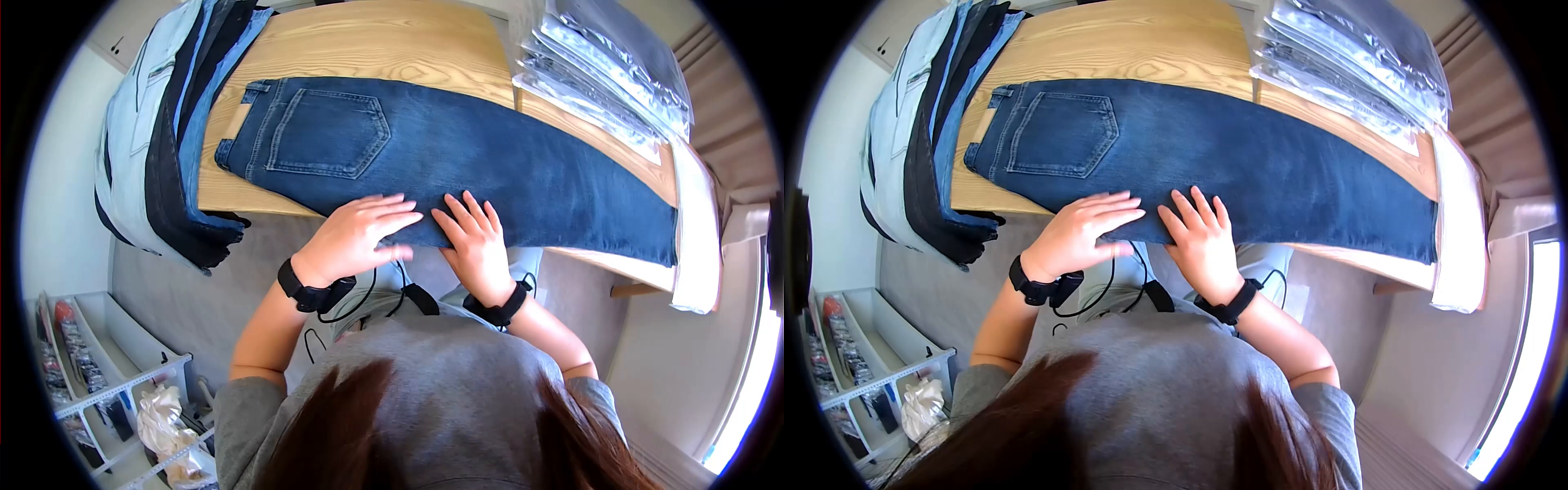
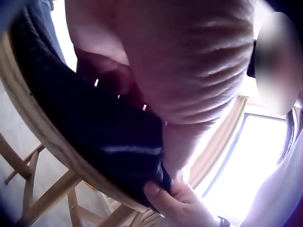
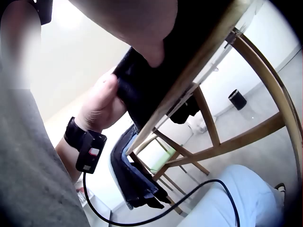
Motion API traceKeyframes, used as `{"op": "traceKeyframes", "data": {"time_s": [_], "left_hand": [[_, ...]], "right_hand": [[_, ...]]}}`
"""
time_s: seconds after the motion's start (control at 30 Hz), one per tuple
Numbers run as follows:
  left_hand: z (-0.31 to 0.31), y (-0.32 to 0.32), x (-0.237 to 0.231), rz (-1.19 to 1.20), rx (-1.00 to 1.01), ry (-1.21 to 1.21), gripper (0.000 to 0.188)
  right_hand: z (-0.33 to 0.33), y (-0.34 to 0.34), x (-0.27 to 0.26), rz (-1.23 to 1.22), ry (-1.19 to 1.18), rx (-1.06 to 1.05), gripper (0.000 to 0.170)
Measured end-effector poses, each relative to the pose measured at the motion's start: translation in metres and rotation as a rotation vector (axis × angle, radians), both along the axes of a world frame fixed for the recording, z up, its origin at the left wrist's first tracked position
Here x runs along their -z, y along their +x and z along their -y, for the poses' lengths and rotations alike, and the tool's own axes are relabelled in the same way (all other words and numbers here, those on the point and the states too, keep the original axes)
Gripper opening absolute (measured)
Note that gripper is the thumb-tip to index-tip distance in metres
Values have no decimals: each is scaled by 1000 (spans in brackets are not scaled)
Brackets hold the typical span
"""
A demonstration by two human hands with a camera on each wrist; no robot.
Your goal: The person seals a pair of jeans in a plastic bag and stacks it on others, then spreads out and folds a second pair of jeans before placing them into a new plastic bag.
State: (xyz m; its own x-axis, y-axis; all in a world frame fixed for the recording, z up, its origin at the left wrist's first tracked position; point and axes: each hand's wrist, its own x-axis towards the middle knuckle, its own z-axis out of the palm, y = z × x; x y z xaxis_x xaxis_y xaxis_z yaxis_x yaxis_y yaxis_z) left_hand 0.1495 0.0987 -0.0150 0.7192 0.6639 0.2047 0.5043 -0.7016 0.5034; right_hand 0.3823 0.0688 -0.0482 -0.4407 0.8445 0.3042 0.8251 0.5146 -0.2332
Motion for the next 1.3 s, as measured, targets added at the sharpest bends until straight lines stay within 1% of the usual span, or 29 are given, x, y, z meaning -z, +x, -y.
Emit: {"op": "traceKeyframes", "data": {"time_s": [0.03, 0.1, 0.13, 0.17, 0.23, 0.37, 0.43, 0.5, 0.53, 0.63, 0.67, 0.7, 0.77, 0.8, 0.9, 0.97, 1.03, 1.1, 1.17, 1.2, 1.23, 1.3], "left_hand": [[-1, -3, -4, 6, -11, 8, 71], [-1, -8, -20, -303, -99, 193, 93], [-8, -14, -16, -374, -108, 161, 108], [-16, -18, -14, -401, -106, 194, 106], [-30, -27, -4, -453, -160, 100, 106], [-41, -43, -4, -439, -117, 75, 103], [-39, -44, -4, -428, -109, 92, 100], [-34, -41, -1, -428, -141, 159, 96], [-28, -40, 1, -364, -151, 167, 92], [-9, -40, 22, -152, -201, 278, 73], [-4, -41, 25, -105, -239, 337, 59], [-4, -42, 27, -105, -235, 335, 59], [-3, -48, 31, -140, -251, 448, 49], [-4, -50, 32, -109, -286, 461, 45], [-5, -63, 29, -77, -279, 411, 44], [-6, -71, 25, -91, -299, 413, 44], [-9, -79, 27, -52, -344, 411, 44], [-10, -84, 23, -59, -342, 437, 42], [-12, -88, 23, 16, -356, 408, 41], [-13, -86, 17, 76, -380, 354, 33], [-17, -85, 15, 75, -379, 354, 33], [-26, -86, 9, 52, -464, 129, 22]], "right_hand": [[0, 0, 1, 6, 8, -11, 57], [2, 1, 3, -35, 23, -2, 50], [3, 0, 6, -24, 31, -2, 51], [3, 0, 5, -21, 30, -7, 51], [3, -1, 3, 2, 31, -1, 51], [4, 0, 3, -7, 12, 5, 52], [3, -1, 2, -15, 26, 4, 49], [1, -2, -1, -33, 18, 12, 47], [2, -2, -1, -46, 12, 19, 45], [1, -2, -2, -89, 7, 25, 41], [0, 0, -2, -71, 29, 10, 42], [1, 1, -5, -71, 26, 14, 42], [3, 8, -9, -89, 9, -37, 45], [4, 15, -7, -89, 18, -41, 49], [7, 43, 2, -95, 88, 7, 47], [11, 62, 3, -79, 106, 79, 46], [12, 76, 6, -25, 177, 117, 45], [11, 88, 12, -55, 233, 139, 43], [7, 100, 11, -121, 210, 94, 41], [4, 103, 4, -143, 179, 94, 39], [0, 106, -1, -209, 132, 103, 33], [-7, 110, -8, -311, 22, 206, 24]]}}
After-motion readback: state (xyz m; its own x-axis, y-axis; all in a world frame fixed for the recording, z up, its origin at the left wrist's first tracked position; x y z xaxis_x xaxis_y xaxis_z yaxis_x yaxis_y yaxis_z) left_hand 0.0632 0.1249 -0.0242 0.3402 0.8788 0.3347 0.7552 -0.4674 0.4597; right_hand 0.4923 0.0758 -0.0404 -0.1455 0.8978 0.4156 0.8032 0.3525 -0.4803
